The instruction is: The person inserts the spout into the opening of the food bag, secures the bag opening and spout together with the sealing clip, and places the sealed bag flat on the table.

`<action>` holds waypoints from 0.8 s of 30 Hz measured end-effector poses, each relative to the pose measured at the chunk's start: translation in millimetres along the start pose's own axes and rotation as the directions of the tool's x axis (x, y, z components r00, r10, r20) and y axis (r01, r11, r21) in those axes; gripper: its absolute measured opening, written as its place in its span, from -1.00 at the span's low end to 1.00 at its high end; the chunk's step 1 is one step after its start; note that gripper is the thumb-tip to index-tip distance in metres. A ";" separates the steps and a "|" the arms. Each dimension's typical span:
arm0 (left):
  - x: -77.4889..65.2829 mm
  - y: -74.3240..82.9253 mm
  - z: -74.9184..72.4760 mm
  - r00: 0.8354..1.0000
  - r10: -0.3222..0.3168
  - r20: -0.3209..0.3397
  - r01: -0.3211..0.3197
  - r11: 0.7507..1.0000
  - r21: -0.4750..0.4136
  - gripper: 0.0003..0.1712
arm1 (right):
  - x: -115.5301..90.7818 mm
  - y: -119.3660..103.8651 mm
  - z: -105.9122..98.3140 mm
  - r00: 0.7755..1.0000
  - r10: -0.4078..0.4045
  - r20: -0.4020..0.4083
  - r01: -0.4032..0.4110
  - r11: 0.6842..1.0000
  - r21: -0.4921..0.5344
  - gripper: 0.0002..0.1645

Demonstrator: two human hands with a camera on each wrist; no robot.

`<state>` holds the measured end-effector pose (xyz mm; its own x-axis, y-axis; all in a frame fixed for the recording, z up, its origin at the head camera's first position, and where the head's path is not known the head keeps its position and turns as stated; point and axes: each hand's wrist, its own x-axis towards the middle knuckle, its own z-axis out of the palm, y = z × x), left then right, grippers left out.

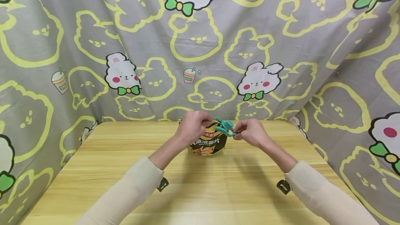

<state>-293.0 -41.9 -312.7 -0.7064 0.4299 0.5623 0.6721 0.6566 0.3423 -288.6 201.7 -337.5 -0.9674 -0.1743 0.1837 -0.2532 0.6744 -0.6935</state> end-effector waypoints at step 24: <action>-0.8 -3.9 2.1 1.000 -0.009 -0.005 0.009 1.000 -0.002 -0.82 | 5.9 -12.2 6.0 0.999 0.024 -0.040 -0.022 0.998 0.059 -0.80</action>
<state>-295.5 -43.4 -316.1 -0.7115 0.4205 0.5630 0.6660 0.6592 0.3492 -291.3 188.1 -332.1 -0.9723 -0.1289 0.1952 -0.2321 0.6348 -0.7370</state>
